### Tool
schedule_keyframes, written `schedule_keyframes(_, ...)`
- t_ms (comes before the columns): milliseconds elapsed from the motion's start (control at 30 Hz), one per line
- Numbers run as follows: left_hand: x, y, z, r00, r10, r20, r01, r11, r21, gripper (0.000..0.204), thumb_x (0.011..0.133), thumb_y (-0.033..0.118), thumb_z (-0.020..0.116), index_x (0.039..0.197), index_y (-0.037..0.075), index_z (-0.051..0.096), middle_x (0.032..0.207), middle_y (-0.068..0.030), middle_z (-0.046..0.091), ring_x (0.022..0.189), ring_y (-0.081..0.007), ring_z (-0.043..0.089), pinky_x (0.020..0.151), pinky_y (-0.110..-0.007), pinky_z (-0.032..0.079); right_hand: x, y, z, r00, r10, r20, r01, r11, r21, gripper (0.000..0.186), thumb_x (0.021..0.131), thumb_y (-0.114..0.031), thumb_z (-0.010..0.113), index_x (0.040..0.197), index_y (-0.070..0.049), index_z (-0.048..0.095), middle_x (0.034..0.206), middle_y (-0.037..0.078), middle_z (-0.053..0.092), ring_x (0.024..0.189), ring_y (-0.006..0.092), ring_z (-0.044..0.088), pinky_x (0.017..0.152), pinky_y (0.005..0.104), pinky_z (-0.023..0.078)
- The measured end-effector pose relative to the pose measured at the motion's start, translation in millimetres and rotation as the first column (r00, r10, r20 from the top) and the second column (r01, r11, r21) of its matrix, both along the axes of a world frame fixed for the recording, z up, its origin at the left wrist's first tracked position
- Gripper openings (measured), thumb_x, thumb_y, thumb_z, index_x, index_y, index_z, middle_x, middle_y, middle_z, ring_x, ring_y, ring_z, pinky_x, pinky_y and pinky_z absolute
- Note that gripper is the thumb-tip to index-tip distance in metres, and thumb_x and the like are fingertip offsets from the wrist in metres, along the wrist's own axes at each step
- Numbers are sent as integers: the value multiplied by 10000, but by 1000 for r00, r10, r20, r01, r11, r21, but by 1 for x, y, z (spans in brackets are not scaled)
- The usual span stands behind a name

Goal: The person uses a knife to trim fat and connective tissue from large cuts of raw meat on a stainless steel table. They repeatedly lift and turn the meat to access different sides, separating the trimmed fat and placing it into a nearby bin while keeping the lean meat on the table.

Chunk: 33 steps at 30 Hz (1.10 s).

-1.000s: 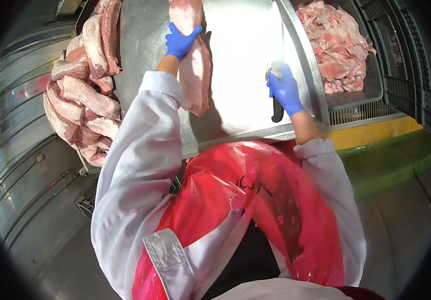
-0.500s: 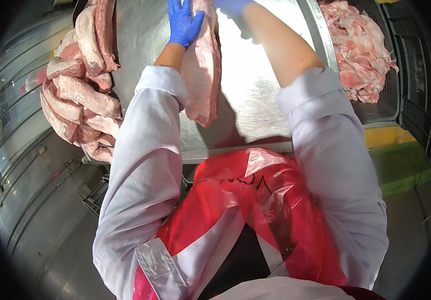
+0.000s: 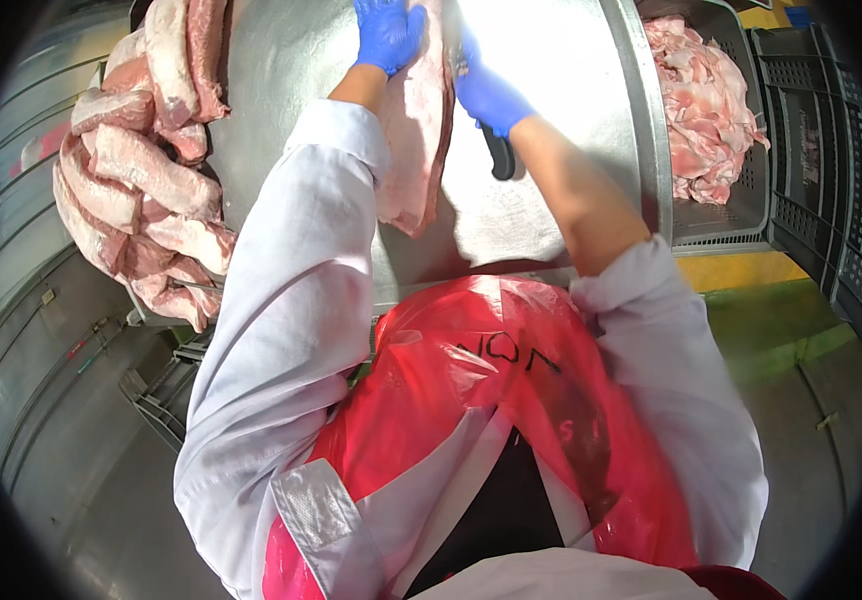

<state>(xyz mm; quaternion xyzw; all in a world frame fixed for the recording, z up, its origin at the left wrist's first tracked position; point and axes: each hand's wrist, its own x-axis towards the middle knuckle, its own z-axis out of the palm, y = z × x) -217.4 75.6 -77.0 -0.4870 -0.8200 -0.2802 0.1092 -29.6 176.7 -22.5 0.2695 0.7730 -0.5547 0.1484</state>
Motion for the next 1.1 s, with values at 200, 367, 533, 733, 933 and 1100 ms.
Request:
schedule_keyframes(200, 37, -41, 3, 977, -71, 200, 130, 944, -303, 700, 964, 375, 505, 1584, 146, 272, 1646, -279, 63, 1515, -491, 52, 1217, -575, 100, -32, 28, -6, 998, -35, -52, 40, 994, 98, 863, 899, -114, 496, 1618, -190, 24, 1194, 239, 664, 770, 319, 699, 731, 425, 578)
schedule_keyframes(367, 54, -36, -12, 995, -20, -94, 0, 978, -207, 652, 902, 226, 524, 1485, -25, 374, 1504, -402, 289, 1393, -564, 288, 1172, -604, 226, 11, -6, -19, 998, 42, 51, -40, 999, -35, 835, 915, -120, 469, 1618, -205, 27, 1185, 228, 665, 727, 312, 691, 679, 415, 579)
schedule_keyframes(533, 56, -40, -5, 999, 42, -18, -45, 974, -223, 606, 865, 159, 513, 1447, 5, 445, 1476, -402, 334, 1369, -566, 321, 1164, -595, 246, 93, -68, 2, 999, -25, -43, 23, 999, -37, 701, 980, -168, 406, 1606, -172, 91, 728, 230, 643, 541, 300, 621, 531, 419, 529)
schedule_keyframes(733, 115, -117, 16, 960, -188, 208, 239, 938, -252, 662, 954, 332, 488, 1569, 166, 307, 1642, -267, 122, 1511, -492, 85, 1214, -592, 103, 59, -53, -15, 996, -83, 18, 82, 996, 44, 783, 932, -126, 422, 1615, -238, 58, 952, 246, 699, 609, 318, 653, 566, 419, 546)
schedule_keyframes(933, 153, -119, 28, 991, -132, -36, 131, 991, -36, 555, 869, 112, 499, 1409, -6, 445, 1448, -414, 353, 1334, -580, 349, 1139, -597, 281, 68, -97, -105, 744, -85, -663, 222, 967, 125, 762, 923, -77, 506, 1601, -125, 162, 1229, 292, 626, 1142, 363, 630, 955, 487, 508)
schedule_keyframes(1100, 151, -140, 18, 991, -128, -40, 126, 991, -50, 534, 875, 122, 493, 1392, -8, 462, 1458, -412, 340, 1344, -573, 338, 1142, -591, 275, 175, -162, 14, 997, -66, 32, 68, 996, -62, 740, 974, -181, 426, 1608, -174, 44, 855, 221, 669, 588, 285, 635, 546, 417, 542)
